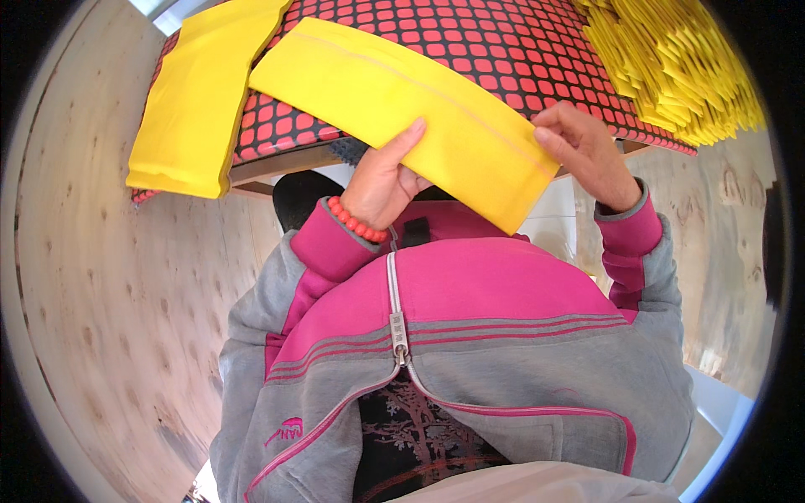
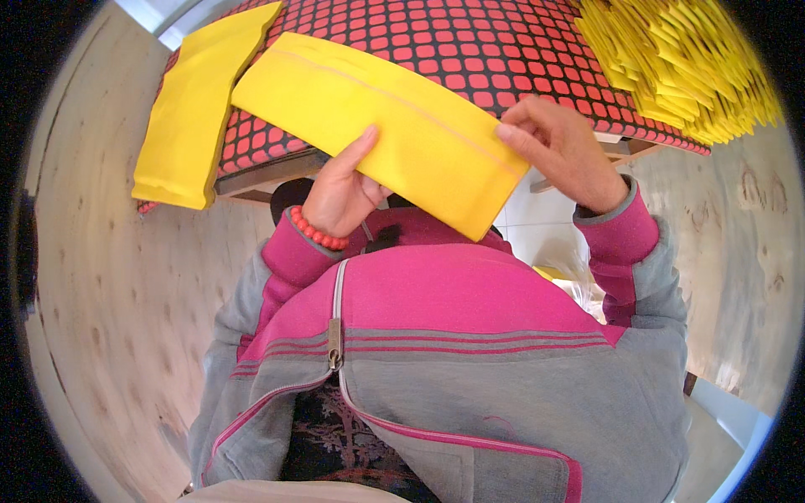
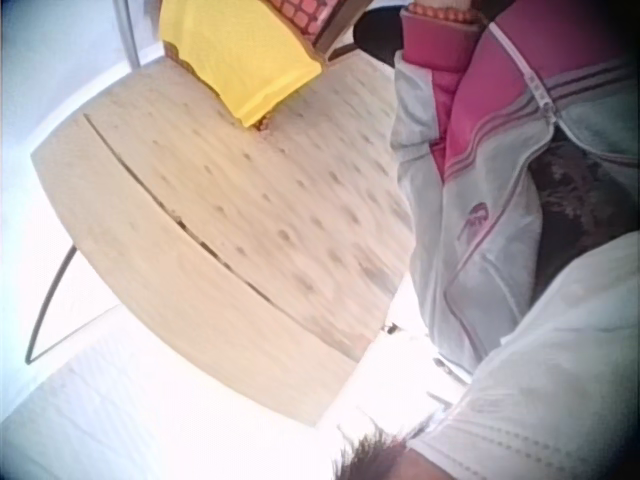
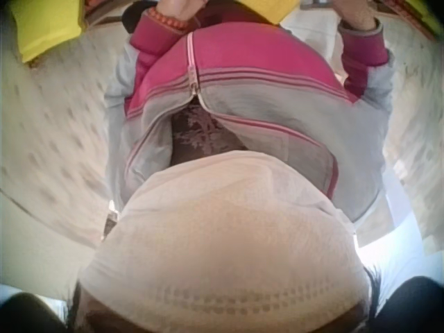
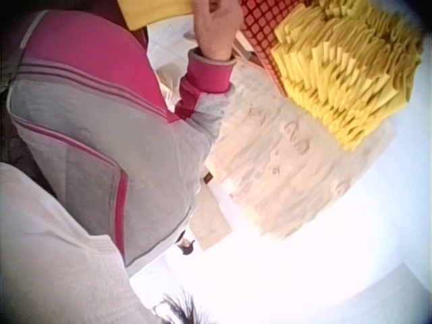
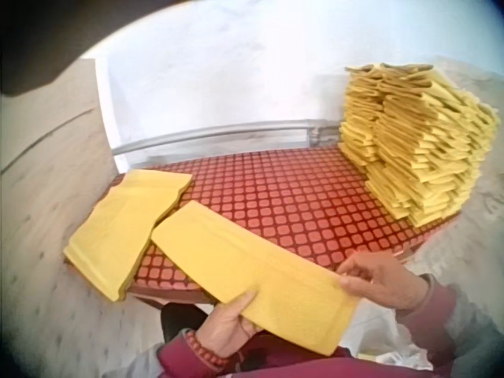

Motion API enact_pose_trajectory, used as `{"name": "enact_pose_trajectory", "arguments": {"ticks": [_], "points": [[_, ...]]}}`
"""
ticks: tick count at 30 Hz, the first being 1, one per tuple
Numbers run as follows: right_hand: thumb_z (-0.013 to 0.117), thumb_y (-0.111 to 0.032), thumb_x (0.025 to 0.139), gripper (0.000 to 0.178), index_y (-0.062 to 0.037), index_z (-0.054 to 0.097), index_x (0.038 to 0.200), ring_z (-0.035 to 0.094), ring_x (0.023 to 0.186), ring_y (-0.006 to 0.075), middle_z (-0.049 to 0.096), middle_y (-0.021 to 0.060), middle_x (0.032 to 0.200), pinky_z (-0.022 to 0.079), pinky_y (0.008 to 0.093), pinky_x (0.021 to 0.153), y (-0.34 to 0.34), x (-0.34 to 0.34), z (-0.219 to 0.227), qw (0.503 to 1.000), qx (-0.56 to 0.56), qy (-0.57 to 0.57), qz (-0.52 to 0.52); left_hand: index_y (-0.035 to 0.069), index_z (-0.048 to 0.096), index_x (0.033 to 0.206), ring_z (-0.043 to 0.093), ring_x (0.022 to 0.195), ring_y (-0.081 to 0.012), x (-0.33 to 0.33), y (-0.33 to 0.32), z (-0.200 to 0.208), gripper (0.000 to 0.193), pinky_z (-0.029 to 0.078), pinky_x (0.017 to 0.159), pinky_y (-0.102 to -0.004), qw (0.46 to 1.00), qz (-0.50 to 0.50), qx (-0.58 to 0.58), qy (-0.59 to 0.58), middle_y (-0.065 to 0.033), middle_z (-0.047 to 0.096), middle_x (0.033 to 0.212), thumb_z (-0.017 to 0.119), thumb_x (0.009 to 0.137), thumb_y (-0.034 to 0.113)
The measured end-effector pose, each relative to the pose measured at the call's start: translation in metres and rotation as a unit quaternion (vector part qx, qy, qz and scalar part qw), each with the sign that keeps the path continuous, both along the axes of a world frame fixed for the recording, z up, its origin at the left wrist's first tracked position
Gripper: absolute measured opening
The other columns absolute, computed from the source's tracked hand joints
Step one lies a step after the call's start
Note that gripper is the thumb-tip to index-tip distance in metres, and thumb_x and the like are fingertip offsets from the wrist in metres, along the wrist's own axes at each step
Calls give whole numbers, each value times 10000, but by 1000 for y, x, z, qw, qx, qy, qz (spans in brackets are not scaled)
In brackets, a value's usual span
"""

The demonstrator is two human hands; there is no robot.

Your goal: The person folds yellow fabric pieces on a patterned table. They smooth each piece, fold it in half, then fold again, and place the finished piece on a growing stack to the right.

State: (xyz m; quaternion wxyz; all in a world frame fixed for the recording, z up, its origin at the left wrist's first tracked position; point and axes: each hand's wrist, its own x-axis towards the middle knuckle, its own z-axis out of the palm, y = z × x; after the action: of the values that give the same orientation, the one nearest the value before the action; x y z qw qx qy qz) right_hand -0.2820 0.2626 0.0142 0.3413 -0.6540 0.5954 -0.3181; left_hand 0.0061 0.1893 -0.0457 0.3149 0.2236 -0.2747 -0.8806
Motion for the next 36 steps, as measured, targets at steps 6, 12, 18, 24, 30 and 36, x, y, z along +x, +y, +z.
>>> {"name": "enact_pose_trajectory", "arguments": {"ticks": [6,12,18,24,30,36], "points": [[544,-396,1059,462,-9,667,1280,686,1009,122,730,69,1148,525,265,895,-19,24,6,911,228,-341,44,10,477,1461,610,1293,-254,10,8,25,436,513,1088,-413,1000,12,-13,10,-128,597,1429,561,1065,173],[502,-357,1078,460,0,607,1348,693,1139,176,696,128,1309,545,334,1008,-116,39,8,781,323,-475,244,5,500,1444,638,1253,-256,14,16,55,450,544,1049,-404,992,-60,-110,-20,-134,621,1393,607,1043,180],[535,-260,1077,442,31,553,1409,684,1163,240,682,156,1320,563,412,1009,-171,57,75,885,58,-373,273,-4,532,1415,683,1173,-233,14,-35,96,461,586,970,-371,933,-24,-343,-105,-112,662,1337,671,1007,162],[465,-179,1096,411,94,502,1400,679,1160,242,659,178,1314,572,353,1010,-168,52,184,888,-225,-276,290,-9,563,1417,630,1181,-207,23,-98,172,450,498,1036,-344,818,63,-537,-196,-101,669,1319,662,1001,131],[477,-171,1089,406,89,504,1401,636,1229,239,626,175,1354,557,361,1030,-170,57,161,896,-257,-265,248,-21,565,1425,599,1262,-228,24,-143,154,461,466,1086,-360,806,70,-551,-203,-128,641,1381,635,1024,195],[472,-147,1090,422,48,483,1464,610,1259,218,605,137,1414,491,354,1074,-175,70,78,897,-162,-394,117,23,654,1317,670,1103,-144,23,-160,66,387,519,975,-309,792,39,-525,-309,-50,709,1237,715,982,207]]}}
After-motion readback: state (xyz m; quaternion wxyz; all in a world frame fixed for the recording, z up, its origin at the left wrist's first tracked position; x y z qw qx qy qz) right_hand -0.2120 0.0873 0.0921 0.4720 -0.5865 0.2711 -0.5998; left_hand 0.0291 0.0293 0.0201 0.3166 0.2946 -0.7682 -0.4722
